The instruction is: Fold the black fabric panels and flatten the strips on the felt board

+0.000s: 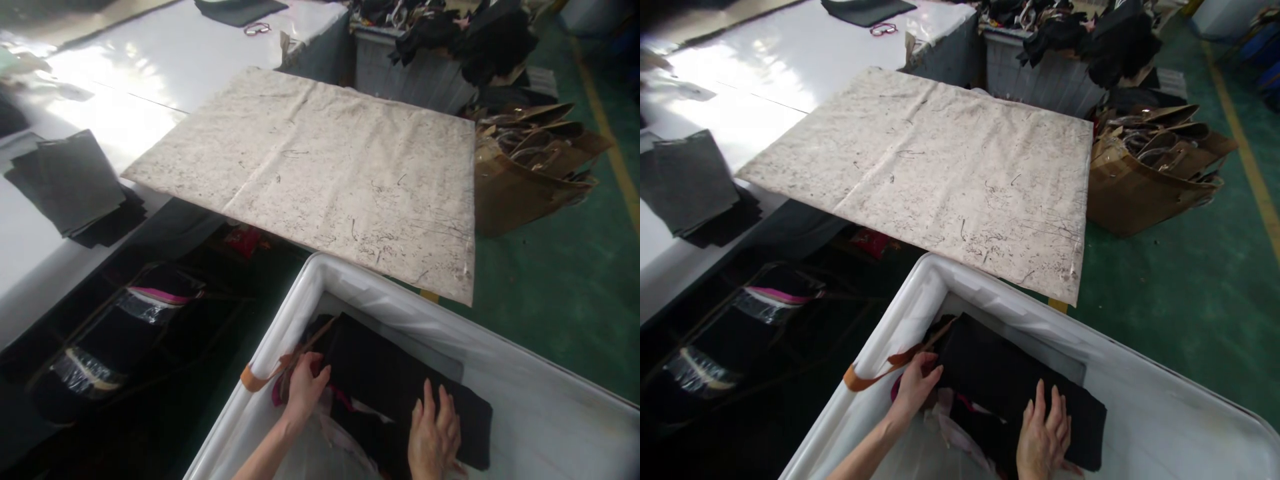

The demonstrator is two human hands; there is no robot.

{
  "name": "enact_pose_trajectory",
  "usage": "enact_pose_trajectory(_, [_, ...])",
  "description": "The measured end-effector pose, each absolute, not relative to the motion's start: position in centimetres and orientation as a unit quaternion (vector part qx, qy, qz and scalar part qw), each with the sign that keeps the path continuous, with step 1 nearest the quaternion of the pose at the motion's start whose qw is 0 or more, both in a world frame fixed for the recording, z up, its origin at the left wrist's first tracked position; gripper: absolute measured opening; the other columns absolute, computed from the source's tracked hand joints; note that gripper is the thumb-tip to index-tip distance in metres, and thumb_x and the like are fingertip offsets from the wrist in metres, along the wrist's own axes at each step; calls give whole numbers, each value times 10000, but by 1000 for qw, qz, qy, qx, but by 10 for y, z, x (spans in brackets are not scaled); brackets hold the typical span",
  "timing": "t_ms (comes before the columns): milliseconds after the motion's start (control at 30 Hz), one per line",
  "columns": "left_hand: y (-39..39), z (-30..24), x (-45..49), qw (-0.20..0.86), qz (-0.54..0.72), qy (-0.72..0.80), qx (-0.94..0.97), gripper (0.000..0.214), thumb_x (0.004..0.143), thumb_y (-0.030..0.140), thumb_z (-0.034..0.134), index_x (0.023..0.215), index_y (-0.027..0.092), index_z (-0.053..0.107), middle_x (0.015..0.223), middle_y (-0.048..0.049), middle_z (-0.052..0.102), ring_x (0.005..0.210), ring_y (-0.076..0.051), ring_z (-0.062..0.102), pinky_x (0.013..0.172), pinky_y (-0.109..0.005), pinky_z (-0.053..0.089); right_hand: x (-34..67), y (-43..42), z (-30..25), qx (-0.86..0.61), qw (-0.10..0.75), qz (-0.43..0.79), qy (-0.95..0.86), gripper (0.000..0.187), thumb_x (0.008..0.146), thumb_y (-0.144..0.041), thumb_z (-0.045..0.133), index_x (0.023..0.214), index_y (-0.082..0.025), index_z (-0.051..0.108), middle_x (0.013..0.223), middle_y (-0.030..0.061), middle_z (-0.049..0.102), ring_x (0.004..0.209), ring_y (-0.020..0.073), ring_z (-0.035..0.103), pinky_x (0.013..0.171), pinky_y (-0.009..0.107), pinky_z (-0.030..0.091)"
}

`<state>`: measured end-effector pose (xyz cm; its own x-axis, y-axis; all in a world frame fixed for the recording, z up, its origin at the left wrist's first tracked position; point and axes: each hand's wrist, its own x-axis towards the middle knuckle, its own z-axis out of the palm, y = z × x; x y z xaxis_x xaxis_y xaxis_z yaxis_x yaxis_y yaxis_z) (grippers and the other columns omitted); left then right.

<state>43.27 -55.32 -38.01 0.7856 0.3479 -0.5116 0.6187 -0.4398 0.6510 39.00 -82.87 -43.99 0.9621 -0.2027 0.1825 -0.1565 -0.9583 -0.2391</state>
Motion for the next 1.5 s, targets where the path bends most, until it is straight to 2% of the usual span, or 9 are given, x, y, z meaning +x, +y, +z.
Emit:
enact_pose_trajectory(100, [-553,-376,433,446,-155,290,832,272,792,323,575,994,146,614,901,-60,620,805,-207,601,752,-333,466,390,-830,-442,-984,110,-107,88,459,995,-302,391,1433,-171,437,1491,149,383,1388,344,322,1117,559,296])
enact_pose_trajectory(233, [-557,-363,430,447,-154,250,845,326,808,252,549,1118,170,607,1044,-71,579,910,-205,585,787,-316,474,388,-833,-444,-984,110,-107,85,464,992,-299,397,1439,-178,427,1493,146,380,1387,342,322,1111,561,303])
enact_pose_trajectory(367, [-566,-351,425,409,-143,209,877,390,835,181,495,1218,171,569,1144,-90,537,1075,-222,546,937,-347,450,388,-832,-443,-985,115,-101,83,469,993,-310,389,1441,-172,424,1499,152,369,1390,347,316,1104,566,307])
enact_pose_trajectory(500, [-574,-348,424,364,-129,179,905,417,852,164,473,1261,133,547,1194,-122,508,1126,-243,506,1014,-389,409,391,-828,-437,-983,119,-106,91,459,991,-316,396,1419,-160,457,1485,158,389,1381,351,332,1094,566,323])
enact_pose_trajectory(800, [-574,-344,428,371,-137,189,899,377,845,142,463,1208,142,566,1158,-115,525,1097,-238,520,988,-377,422,391,-828,-438,-985,111,-102,89,459,991,-327,394,1412,-160,467,1485,158,393,1376,360,341,1080,571,343])
enact_pose_trajectory(1000, [-573,-345,438,395,-152,250,871,270,814,174,531,1079,145,570,1088,-100,537,1031,-236,549,923,-366,448,391,-827,-435,-983,114,-104,95,457,992,-333,388,1414,-177,465,1482,156,399,1372,363,349,1075,595,336])
enact_pose_trajectory(1267, [-577,-342,440,386,-141,253,876,294,797,164,542,1090,144,554,1088,-105,543,1034,-243,543,925,-369,431,394,-826,-435,-981,121,-125,80,461,974,-294,434,1421,-186,459,1463,179,418,1341,394,387,1032,622,377])
enact_pose_trajectory(1500, [-568,-352,454,417,-183,335,825,232,753,256,631,960,167,576,940,-55,588,887,-216,577,797,-323,428,395,-825,-432,-981,127,-130,74,497,969,-267,434,1462,-217,393,1473,181,402,1346,402,378,1027,635,376])
